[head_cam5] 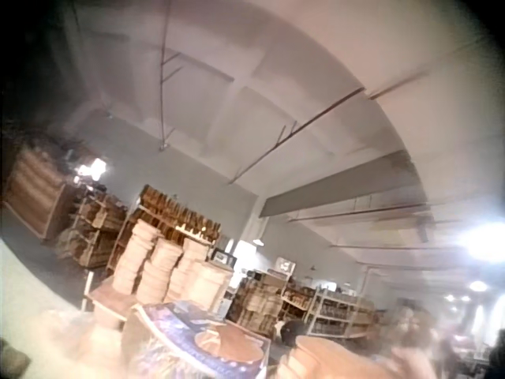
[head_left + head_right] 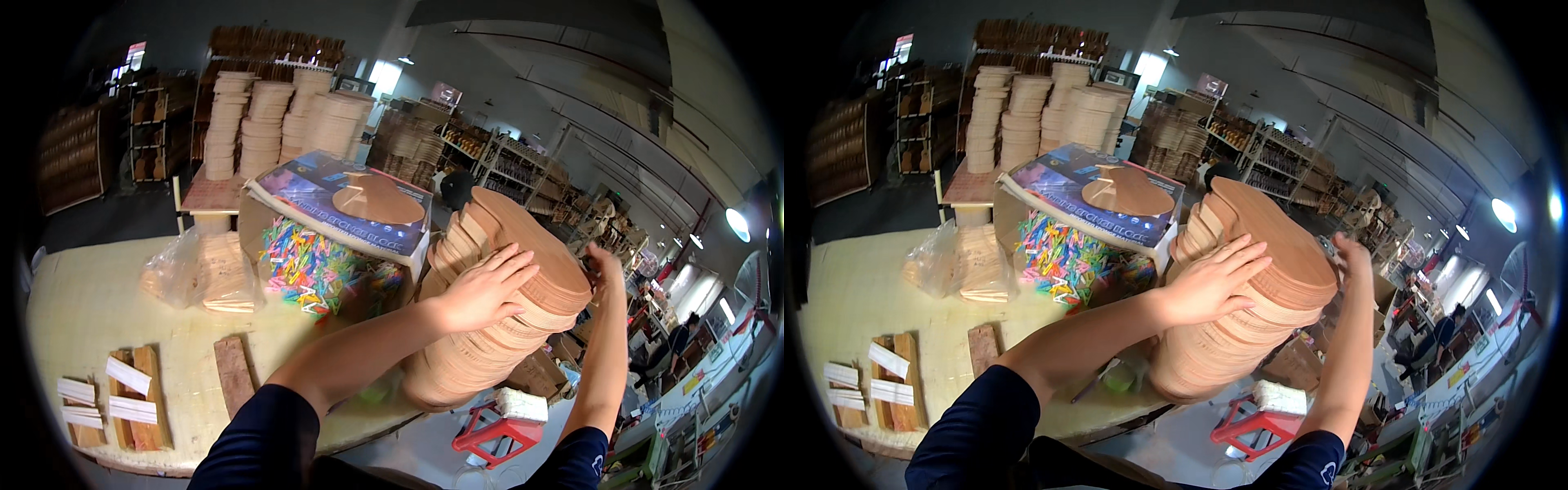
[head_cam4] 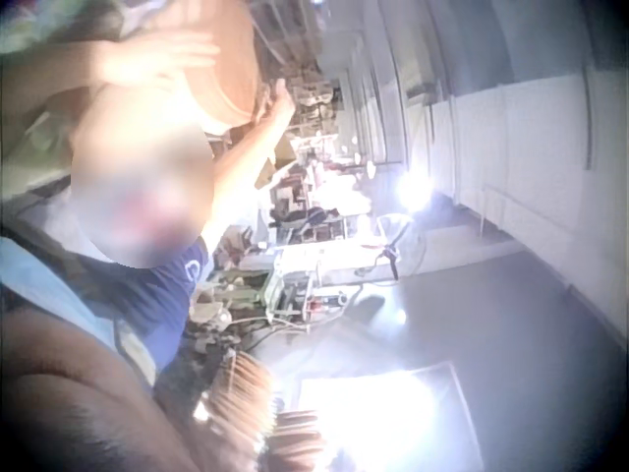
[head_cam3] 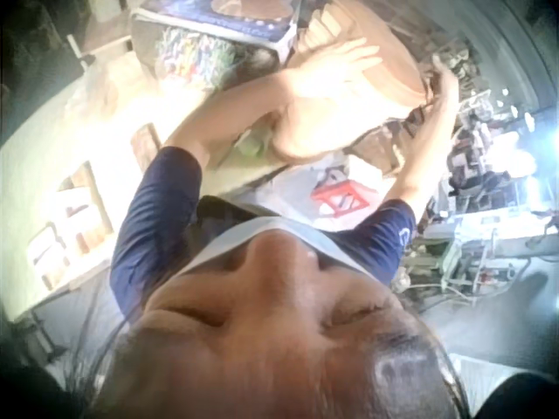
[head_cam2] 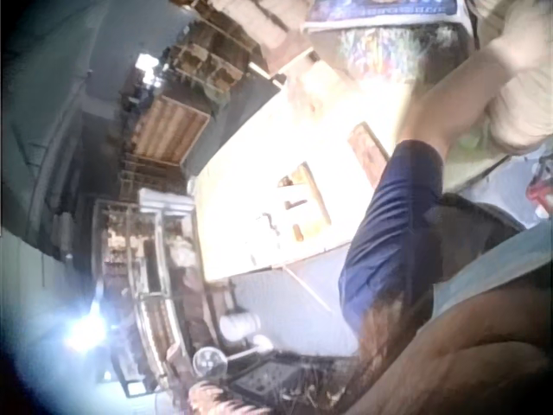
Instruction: The person assembles small wooden frames by arranging thin wooden sticks between two larger blocks on a workbench. They then apply a white substance to the sticks using a brush and place a circular wooden piece on top of the assembly.
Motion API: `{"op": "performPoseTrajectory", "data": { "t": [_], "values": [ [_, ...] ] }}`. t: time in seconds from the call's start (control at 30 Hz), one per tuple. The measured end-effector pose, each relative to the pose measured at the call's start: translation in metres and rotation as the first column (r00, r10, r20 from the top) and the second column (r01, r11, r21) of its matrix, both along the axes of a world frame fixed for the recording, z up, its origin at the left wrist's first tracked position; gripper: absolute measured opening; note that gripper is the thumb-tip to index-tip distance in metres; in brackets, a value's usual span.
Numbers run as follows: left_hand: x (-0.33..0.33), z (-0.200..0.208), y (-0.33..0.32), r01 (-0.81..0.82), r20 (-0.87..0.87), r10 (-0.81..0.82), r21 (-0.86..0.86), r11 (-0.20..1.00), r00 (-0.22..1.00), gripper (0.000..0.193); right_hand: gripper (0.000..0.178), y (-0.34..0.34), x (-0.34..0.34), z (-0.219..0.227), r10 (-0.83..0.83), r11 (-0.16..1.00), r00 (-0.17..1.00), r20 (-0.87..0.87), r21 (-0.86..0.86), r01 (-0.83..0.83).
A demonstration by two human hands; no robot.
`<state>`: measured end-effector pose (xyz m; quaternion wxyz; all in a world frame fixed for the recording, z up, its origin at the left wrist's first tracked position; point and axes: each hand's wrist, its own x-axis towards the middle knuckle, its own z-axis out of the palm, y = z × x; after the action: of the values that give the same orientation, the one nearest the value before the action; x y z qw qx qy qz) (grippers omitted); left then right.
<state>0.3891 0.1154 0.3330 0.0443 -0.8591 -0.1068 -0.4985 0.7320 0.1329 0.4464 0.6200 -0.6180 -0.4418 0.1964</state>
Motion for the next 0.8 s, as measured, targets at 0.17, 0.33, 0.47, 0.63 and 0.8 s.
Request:
{"op": "performPoseTrajectory", "data": {
  "t": [0.17, 0.33, 0.47, 0.63, 0.8],
  "values": [
    [0.004, -0.001, -0.004, -0.007, 0.032, 0.008, -0.037, 0.999, 0.999, 0.067, 0.035, 0.005, -0.009, 0.02, -0.131, 0.987, 0.839, 0.529, -0.01, 0.16],
    [0.001, -0.001, -0.004, 0.013, 0.022, -0.012, -0.049, 0.999, 1.0, 0.066, 0.036, 0.019, 0.005, -0.005, -0.078, 0.966, 0.799, 0.596, -0.154, 0.209],
    [-0.001, 0.0, -0.003, 0.005, 0.01, -0.005, -0.036, 0.999, 1.0, 0.065, 0.035, 0.018, 0.011, -0.007, -0.098, 0.977, 0.961, 0.259, -0.158, 0.142],
    [0.0, -0.006, 0.0, 0.043, 0.054, -0.041, -0.03, 0.999, 0.998, 0.065, 0.04, 0.019, 0.031, 0.004, -0.04, 0.967, 0.981, 0.192, -0.238, 0.087],
    [0.001, -0.005, 0.0, 0.038, 0.062, -0.037, -0.004, 0.999, 0.997, 0.065, 0.037, 0.0, 0.04, 0.042, 0.214, 0.976, 0.974, -0.072, 0.047, -0.211]
  ]
}}
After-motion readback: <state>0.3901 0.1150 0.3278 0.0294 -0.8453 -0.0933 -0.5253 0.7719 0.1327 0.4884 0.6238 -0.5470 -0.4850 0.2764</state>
